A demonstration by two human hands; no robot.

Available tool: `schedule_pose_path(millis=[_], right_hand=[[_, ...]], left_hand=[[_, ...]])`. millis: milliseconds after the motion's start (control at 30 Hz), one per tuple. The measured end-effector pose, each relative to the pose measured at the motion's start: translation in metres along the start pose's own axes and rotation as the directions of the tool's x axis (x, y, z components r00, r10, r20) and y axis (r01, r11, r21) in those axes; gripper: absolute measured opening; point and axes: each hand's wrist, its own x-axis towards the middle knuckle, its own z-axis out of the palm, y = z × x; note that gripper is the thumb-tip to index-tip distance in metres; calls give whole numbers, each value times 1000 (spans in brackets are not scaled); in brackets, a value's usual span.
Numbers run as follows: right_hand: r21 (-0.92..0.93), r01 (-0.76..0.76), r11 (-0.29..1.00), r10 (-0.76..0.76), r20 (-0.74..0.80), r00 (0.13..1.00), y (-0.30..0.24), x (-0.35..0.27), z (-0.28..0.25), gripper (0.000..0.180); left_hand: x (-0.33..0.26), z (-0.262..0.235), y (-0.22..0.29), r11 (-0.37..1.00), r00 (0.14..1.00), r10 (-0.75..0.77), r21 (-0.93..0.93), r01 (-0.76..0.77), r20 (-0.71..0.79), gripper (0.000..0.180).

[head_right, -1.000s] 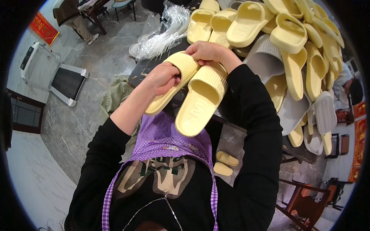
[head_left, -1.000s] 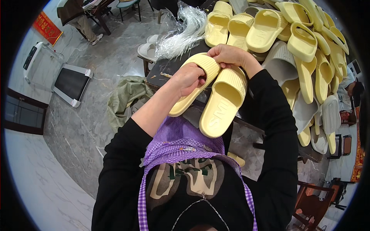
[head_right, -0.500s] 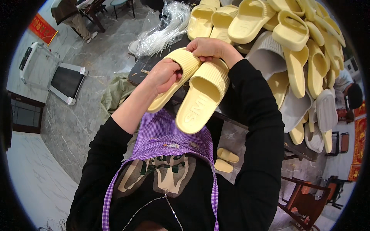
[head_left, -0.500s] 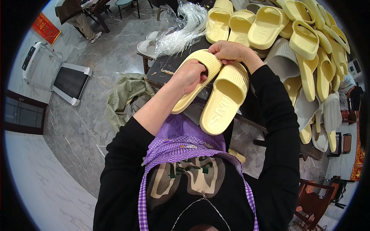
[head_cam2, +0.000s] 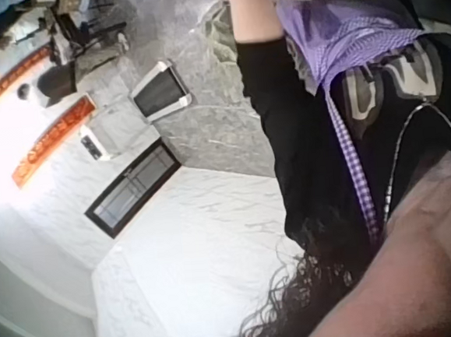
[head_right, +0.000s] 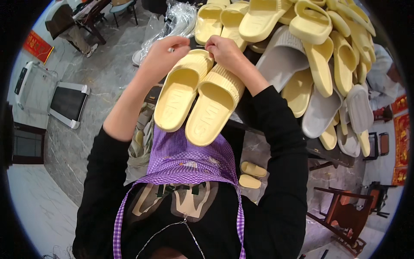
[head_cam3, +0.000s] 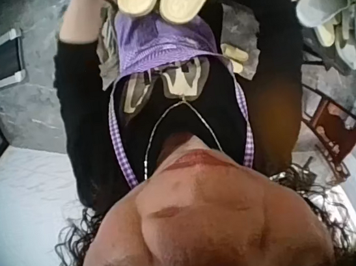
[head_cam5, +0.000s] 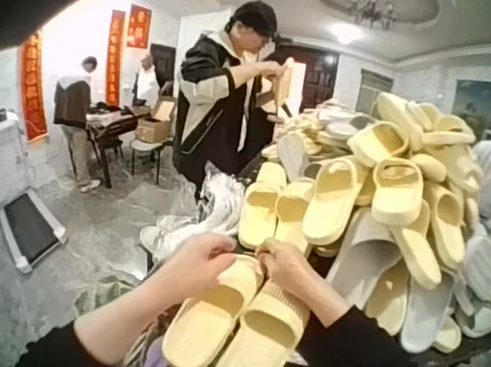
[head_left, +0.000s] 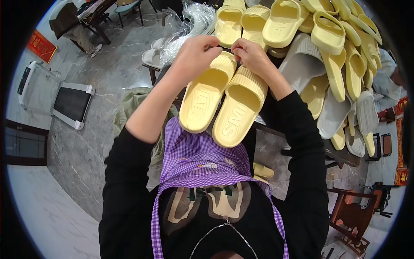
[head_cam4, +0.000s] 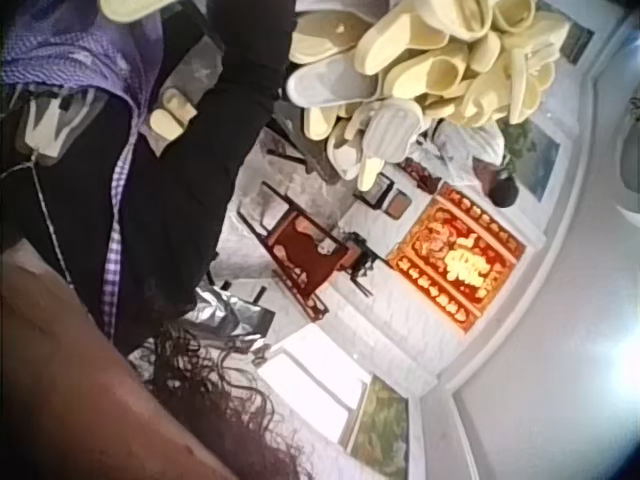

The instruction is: The person pairs slide sandals from a pile and a bag, threads plastic fasteners to tie each pair together by hand, and places the connected sandals aside.

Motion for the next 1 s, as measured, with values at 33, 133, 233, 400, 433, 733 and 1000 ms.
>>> schedule_pose_path(millis=[33, 133, 233, 400, 433, 733, 1000], right_hand=[[100, -3, 995, 6, -35, 999, 3, -1, 6, 9], [287, 8, 958, 25, -112, 993, 13, 3, 11, 10], [325, 40, 945, 0, -121, 993, 17, -5, 11, 10], [462, -102, 881, 190, -149, 970, 7, -16, -3, 10], [424, -107, 899, 197, -174, 965, 4, -19, -4, 10], [135, 64, 989, -11, -361, 932, 8, -28, 3, 13], [91, 112, 989, -78, -317, 945, 16, -24, -5, 11]], left_hand=[[13, 9, -11, 1000, 1000, 5, -2, -5, 0, 24], [37, 35, -36, 961, 921, -207, -107, 255, 330, 21], [40, 50, -41, 922, 888, -300, -134, 364, 349, 17], [37, 52, -32, 890, 895, -326, -220, 399, 303, 15], [36, 51, -31, 879, 897, -319, -257, 401, 307, 15], [35, 52, -35, 846, 911, -238, -390, 364, 336, 11], [43, 46, -36, 762, 800, -200, -423, 490, 566, 10]])
